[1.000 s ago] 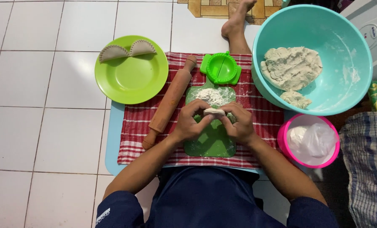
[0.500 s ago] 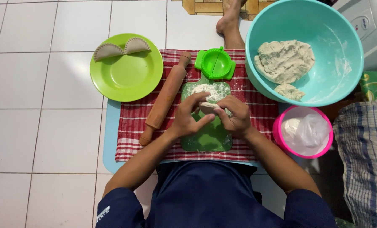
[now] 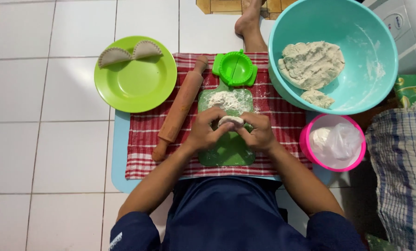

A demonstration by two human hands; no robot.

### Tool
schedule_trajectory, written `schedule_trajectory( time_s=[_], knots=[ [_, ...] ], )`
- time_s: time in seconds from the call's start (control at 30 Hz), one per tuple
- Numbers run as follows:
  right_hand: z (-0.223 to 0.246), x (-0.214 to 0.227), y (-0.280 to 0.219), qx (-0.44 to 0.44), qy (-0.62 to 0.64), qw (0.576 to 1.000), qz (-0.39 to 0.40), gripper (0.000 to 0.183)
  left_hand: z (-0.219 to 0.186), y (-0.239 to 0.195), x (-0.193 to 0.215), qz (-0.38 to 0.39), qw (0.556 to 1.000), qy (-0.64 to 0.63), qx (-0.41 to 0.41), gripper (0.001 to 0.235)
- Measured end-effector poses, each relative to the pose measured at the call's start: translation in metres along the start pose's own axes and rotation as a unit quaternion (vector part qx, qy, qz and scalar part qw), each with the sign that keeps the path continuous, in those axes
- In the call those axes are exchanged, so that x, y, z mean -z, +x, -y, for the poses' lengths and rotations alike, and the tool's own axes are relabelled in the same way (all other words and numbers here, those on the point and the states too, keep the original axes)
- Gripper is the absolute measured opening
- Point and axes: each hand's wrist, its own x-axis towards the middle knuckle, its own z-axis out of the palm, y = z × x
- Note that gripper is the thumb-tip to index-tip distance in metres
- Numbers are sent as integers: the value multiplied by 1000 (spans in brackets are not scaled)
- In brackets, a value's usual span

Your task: Molding and rolling out dough to make pastel or dumpling skins using a rolling pin and a plastic mold.

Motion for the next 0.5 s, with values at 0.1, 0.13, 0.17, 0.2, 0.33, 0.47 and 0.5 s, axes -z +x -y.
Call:
schedule_trajectory(
  time_s=[0.1, 0.13, 0.17, 0.2, 0.33, 0.47, 0.5],
  knots=[
    [14, 5, 10, 4, 44, 998, 53, 15, 11, -1, 2, 12, 998, -54, -6, 18],
    [2, 3, 2, 2, 45, 998, 52, 15, 13, -2, 2, 13, 998, -54, -4, 18],
    [-11, 2, -6, -1, 62, 997, 53, 19, 15, -3, 2, 7, 998, -59, -3, 19],
    [-23, 1, -14, -4, 80, 995, 55, 25, 17, -5, 2, -1, 998, -63, -1, 20],
    [-1, 3, 0, -8, 22, 999, 33, 28, 7, -3, -3, -12, 998, -53, -9, 18],
    [5, 3, -1, -15, 14, 998, 51, 23, 26, -13, -6, -3, 996, -86, 20, 25],
    [7, 3, -2, -28, 1, 998, 49, 19, 31, -16, -6, 10, 995, -102, 10, 20]
  ],
)
